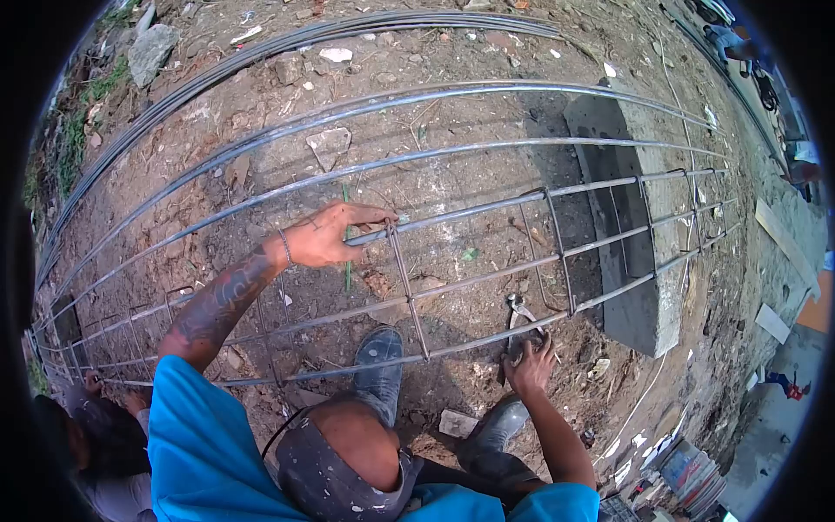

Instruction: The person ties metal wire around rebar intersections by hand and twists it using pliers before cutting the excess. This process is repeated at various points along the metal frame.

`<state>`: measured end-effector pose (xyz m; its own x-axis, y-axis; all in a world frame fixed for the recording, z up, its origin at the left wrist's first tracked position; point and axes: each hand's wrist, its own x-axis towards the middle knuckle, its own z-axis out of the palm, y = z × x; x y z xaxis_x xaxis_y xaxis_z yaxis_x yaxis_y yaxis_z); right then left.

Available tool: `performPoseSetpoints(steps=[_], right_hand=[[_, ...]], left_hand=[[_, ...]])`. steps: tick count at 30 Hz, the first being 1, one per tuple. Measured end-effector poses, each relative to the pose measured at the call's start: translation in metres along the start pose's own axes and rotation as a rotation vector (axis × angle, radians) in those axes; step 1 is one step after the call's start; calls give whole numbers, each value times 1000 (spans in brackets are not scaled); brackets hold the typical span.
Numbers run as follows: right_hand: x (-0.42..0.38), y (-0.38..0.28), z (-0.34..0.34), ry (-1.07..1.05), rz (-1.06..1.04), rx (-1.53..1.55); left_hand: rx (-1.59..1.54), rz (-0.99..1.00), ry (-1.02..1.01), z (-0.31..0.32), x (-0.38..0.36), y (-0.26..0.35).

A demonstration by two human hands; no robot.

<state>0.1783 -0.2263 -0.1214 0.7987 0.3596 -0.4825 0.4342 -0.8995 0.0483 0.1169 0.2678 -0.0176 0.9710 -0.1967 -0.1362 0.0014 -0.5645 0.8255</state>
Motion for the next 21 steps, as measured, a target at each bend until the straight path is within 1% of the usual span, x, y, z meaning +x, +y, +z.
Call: performPoseSetpoints(steps=[1,4,6,7,9,10,11,12,13,15,17,19,21], right_hand=[[-1,-5,-6,-39,12,-24],[3,-11,-8,-24,21,-29],[5,-7,-5,-23,45,-18],[8,0,-4,-13,27,-51],[17,20,7,3,3,-89],[20,38,23,64,-23,-97],[28,46,29,132,-54,-103],[25,43,21,64,11,18],[19,45,11,60,7,10],[4,49,-8,34,-108,211],[-31,54,-68,-29,-312,178],[-59,29,-173,-625,217,380],[-74,16,-257,-839,240,470]], left_hand=[[-7,-3,7,1,-1,-1],[-60,-7,-26,-2,1,-1],[-148,-145,-156,-4,1,0],[-150,-141,-152,1,1,-8],[-84,-21,-56,12,-1,-28],[-85,-20,-48,11,-3,-26],[-45,36,-6,8,-5,-20],[-14,90,28,5,-7,-14],[-22,86,34,-2,-6,-2],[-72,-167,-188,-19,-3,16],[-60,-171,-194,-21,-4,17],[-61,-168,-198,-13,-2,5],[88,123,15,6,-1,-18]])
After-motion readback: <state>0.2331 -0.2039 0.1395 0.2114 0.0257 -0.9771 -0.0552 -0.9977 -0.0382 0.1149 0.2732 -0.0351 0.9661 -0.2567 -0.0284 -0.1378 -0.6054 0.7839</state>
